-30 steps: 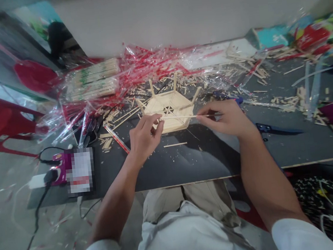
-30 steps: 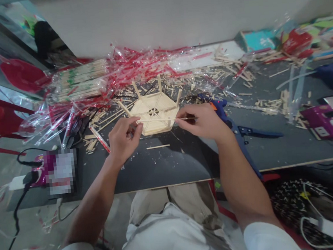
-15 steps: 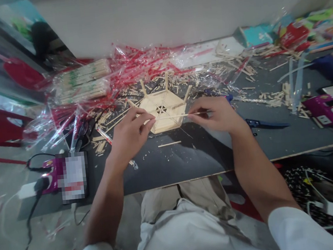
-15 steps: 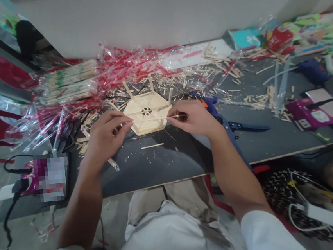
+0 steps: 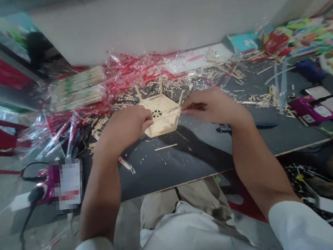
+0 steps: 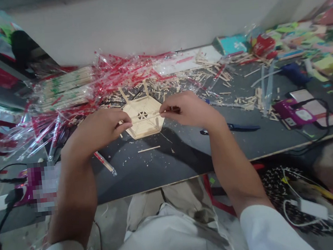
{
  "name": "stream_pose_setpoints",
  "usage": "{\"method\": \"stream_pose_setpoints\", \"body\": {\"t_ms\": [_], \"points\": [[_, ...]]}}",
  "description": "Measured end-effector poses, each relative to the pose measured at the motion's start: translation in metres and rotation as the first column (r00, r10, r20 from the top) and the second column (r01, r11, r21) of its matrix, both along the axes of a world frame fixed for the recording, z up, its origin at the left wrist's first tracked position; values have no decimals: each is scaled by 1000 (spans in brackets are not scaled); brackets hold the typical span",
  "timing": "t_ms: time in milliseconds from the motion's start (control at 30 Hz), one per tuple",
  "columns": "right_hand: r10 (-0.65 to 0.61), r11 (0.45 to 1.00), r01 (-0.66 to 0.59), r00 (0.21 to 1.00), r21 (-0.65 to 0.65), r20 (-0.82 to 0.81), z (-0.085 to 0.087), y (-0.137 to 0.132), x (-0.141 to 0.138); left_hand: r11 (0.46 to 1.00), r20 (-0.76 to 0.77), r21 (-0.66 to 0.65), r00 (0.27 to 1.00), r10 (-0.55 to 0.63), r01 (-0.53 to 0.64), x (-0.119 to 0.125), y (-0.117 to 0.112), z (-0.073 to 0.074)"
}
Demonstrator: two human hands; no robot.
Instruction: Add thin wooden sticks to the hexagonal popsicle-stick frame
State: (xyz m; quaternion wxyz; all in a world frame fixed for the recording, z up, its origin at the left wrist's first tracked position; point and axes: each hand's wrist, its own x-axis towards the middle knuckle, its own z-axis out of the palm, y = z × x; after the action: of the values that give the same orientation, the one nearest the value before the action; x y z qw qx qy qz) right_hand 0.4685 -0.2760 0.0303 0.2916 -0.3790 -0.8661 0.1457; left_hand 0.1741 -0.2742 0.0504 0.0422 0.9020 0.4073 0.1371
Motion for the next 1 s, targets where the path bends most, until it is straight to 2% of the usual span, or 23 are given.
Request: {"method": "stream_pose_setpoints", "body": {"t_ms": [133, 267, 367, 567, 800, 1000], "points": [[-43, 998, 45, 998, 37, -39, -15, 2, -1, 1000, 62, -7, 998, -28, 29, 0, 10, -5], [-53, 990, 58, 998, 129, -42, -31, -3, -10, 998, -19, -19, 998, -56, 55, -2, 15, -5], [-41, 985, 46, 999, 165, -33, -36, -10, -20, 997, -69, -32, 994, -79, 77, -2, 17, -2], [-28, 982, 40, 997, 186, -69, -39, -15, -30, 990, -29, -120, 997, -76, 72, -4, 21, 2], [-20, 978, 40, 995, 202, -99, -36, -15, -29, 959, 25, -242, 989, -149, 150, -9, 25, 8], [-33, 975, 53, 995, 215, -97, -36, -17, -28, 925, -50, -372, 994, -102, 76, -9, 23, 24]]}}
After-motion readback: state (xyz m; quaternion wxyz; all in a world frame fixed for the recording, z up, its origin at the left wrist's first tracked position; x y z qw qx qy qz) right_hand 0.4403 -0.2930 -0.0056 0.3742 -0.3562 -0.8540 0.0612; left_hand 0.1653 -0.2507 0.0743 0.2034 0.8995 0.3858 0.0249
